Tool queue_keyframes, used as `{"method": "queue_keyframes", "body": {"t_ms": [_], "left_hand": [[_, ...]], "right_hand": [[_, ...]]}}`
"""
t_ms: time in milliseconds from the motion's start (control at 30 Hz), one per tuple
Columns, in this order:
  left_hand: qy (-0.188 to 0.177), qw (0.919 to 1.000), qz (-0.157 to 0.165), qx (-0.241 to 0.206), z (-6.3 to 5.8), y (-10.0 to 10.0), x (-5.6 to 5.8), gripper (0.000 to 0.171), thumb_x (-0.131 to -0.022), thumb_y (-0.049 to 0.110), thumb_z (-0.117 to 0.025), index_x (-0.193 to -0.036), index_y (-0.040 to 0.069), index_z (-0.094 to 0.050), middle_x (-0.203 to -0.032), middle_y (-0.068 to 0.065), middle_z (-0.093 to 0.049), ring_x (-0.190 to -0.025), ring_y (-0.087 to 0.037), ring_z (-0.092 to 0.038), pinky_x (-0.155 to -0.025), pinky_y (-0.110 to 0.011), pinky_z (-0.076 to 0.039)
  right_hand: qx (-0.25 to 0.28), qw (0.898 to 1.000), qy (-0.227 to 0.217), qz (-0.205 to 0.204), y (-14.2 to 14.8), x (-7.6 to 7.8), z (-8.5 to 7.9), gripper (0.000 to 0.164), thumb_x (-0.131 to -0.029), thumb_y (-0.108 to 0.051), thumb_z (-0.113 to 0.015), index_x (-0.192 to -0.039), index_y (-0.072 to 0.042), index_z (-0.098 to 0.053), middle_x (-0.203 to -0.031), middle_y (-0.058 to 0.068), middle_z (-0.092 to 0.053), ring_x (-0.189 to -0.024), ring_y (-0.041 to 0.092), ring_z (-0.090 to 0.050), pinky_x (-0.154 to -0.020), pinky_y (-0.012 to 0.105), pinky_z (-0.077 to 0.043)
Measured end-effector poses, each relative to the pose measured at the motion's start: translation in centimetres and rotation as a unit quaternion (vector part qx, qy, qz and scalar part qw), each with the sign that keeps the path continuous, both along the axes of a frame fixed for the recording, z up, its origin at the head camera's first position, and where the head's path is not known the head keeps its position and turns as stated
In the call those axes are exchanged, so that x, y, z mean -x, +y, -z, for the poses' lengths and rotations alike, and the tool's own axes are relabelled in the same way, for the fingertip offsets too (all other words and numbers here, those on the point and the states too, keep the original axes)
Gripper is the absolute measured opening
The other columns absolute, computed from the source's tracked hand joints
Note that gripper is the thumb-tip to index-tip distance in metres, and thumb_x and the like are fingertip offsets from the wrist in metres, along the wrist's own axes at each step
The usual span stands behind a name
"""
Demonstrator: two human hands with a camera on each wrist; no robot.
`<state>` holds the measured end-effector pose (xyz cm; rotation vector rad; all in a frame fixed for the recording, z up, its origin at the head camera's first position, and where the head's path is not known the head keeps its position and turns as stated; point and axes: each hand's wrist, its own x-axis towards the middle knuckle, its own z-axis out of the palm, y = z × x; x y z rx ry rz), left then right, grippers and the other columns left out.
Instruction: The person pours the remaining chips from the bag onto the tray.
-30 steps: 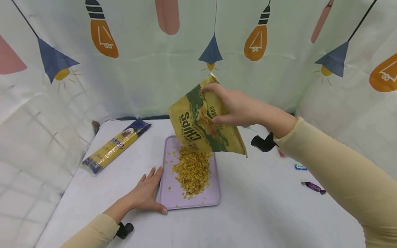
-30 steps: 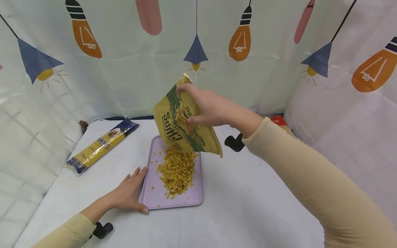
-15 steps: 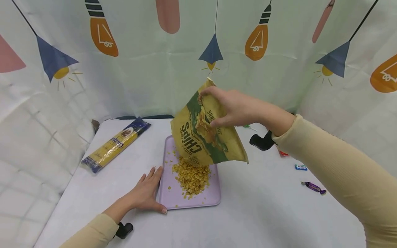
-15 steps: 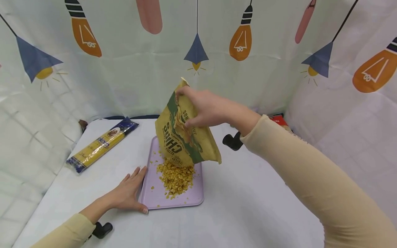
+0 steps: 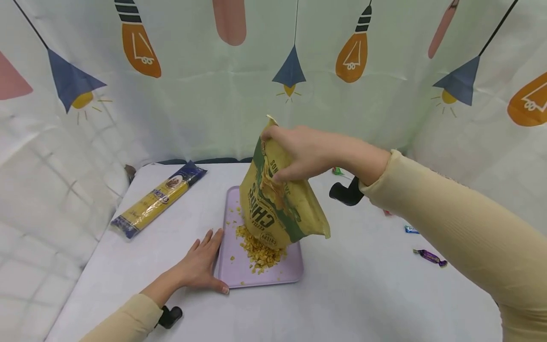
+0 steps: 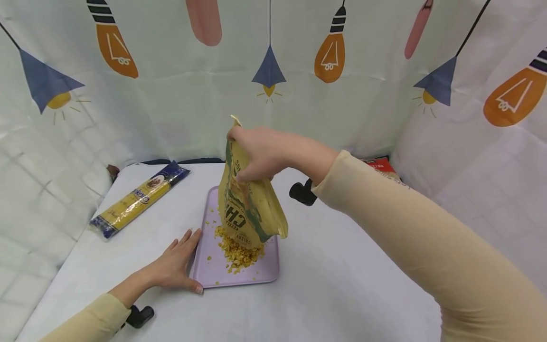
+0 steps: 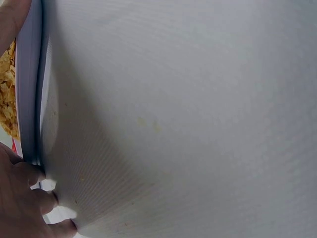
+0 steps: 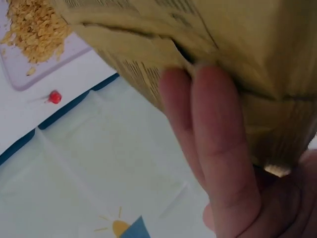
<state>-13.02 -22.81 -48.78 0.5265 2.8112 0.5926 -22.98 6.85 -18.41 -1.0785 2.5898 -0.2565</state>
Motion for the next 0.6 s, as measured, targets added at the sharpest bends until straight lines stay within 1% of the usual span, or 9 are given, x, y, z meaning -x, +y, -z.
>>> {"method": "queue_keyframes", "body": {"t_ms": [167, 233, 333, 400, 433, 500, 567, 600], "left_hand": [[0.0, 1.0, 0.001, -0.004, 0.0, -0.1, 0.0, 0.15, -0.054, 0.066, -0.092, -0.158, -0.011, -0.017, -0.164, -0.034, -0.024, -0.151, -0.058, -0.018, -0.116, -0.077, -0.019], [-0.001, 1.0, 0.001, -0.004, 0.0, -0.2, 0.0, 0.15, -0.054, 0.067, -0.092, -0.158, -0.011, -0.017, -0.164, -0.034, -0.024, -0.151, -0.057, -0.018, -0.116, -0.077, -0.019], [-0.001, 1.0, 0.0, -0.002, 0.1, -0.2, 0.0, 0.15, -0.054, 0.068, -0.091, -0.158, -0.011, -0.016, -0.164, -0.033, -0.024, -0.152, -0.057, -0.017, -0.117, -0.077, -0.019], [-0.002, 1.0, 0.0, -0.001, 0.1, -0.2, 0.0, 0.151, -0.054, 0.069, -0.091, -0.158, -0.011, -0.016, -0.164, -0.033, -0.023, -0.152, -0.057, -0.017, -0.117, -0.077, -0.019], [-0.002, 1.0, 0.0, -0.001, 0.1, -0.2, 0.0, 0.151, -0.054, 0.069, -0.091, -0.158, -0.011, -0.016, -0.164, -0.033, -0.023, -0.152, -0.057, -0.017, -0.117, -0.077, -0.019], [-0.002, 1.0, 0.0, -0.003, 0.1, -0.2, 0.0, 0.151, -0.054, 0.069, -0.091, -0.158, -0.011, -0.016, -0.164, -0.033, -0.023, -0.152, -0.057, -0.017, -0.117, -0.077, -0.018], [-0.003, 1.0, -0.002, -0.004, 0.1, -0.2, 0.0, 0.151, -0.054, 0.068, -0.091, -0.158, -0.011, -0.016, -0.164, -0.033, -0.023, -0.152, -0.057, -0.017, -0.117, -0.077, -0.018], [-0.002, 1.0, -0.002, -0.004, 0.1, -0.2, 0.0, 0.151, -0.053, 0.068, -0.092, -0.158, -0.011, -0.016, -0.164, -0.033, -0.023, -0.152, -0.057, -0.017, -0.117, -0.077, -0.018]], "right_hand": [[-0.025, 0.999, -0.017, 0.012, -0.5, 0.5, -0.2, 0.079, -0.092, -0.029, -0.071, -0.156, -0.013, -0.028, -0.133, 0.011, -0.058, -0.114, 0.024, -0.058, -0.098, 0.039, -0.049], [-0.025, 0.999, -0.023, 0.022, -0.6, 0.8, -0.2, 0.08, -0.092, -0.029, -0.07, -0.157, -0.012, -0.026, -0.137, 0.011, -0.056, -0.117, 0.024, -0.056, -0.101, 0.04, -0.048], [-0.019, 0.999, -0.031, 0.035, -0.5, 1.3, -0.4, 0.08, -0.093, -0.029, -0.069, -0.158, -0.012, -0.025, -0.139, 0.011, -0.053, -0.119, 0.024, -0.056, -0.101, 0.04, -0.049], [-0.009, 0.998, -0.04, 0.049, -0.3, 1.7, -0.4, 0.08, -0.094, -0.028, -0.069, -0.158, -0.012, -0.024, -0.14, 0.012, -0.052, -0.116, 0.024, -0.058, -0.096, 0.04, -0.053], [-0.006, 0.998, -0.039, 0.053, -0.1, 2.0, -0.4, 0.079, -0.094, -0.028, -0.068, -0.158, -0.012, -0.024, -0.139, 0.012, -0.052, -0.115, 0.024, -0.058, -0.095, 0.039, -0.053], [-0.002, 0.997, -0.038, 0.06, 0.2, 2.4, -0.4, 0.079, -0.094, -0.027, -0.068, -0.157, -0.012, -0.024, -0.138, 0.013, -0.052, -0.107, 0.026, -0.063, -0.09, 0.039, -0.055], [-0.002, 0.998, -0.032, 0.062, 0.5, 2.8, -0.3, 0.078, -0.094, -0.027, -0.068, -0.157, -0.012, -0.024, -0.138, 0.014, -0.052, -0.106, 0.026, -0.062, -0.091, 0.04, -0.054], [-0.001, 0.998, -0.03, 0.063, 0.6, 2.9, -0.3, 0.078, -0.094, -0.027, -0.068, -0.157, -0.012, -0.024, -0.138, 0.014, -0.052, -0.103, 0.028, -0.064, -0.092, 0.04, -0.054]]}}
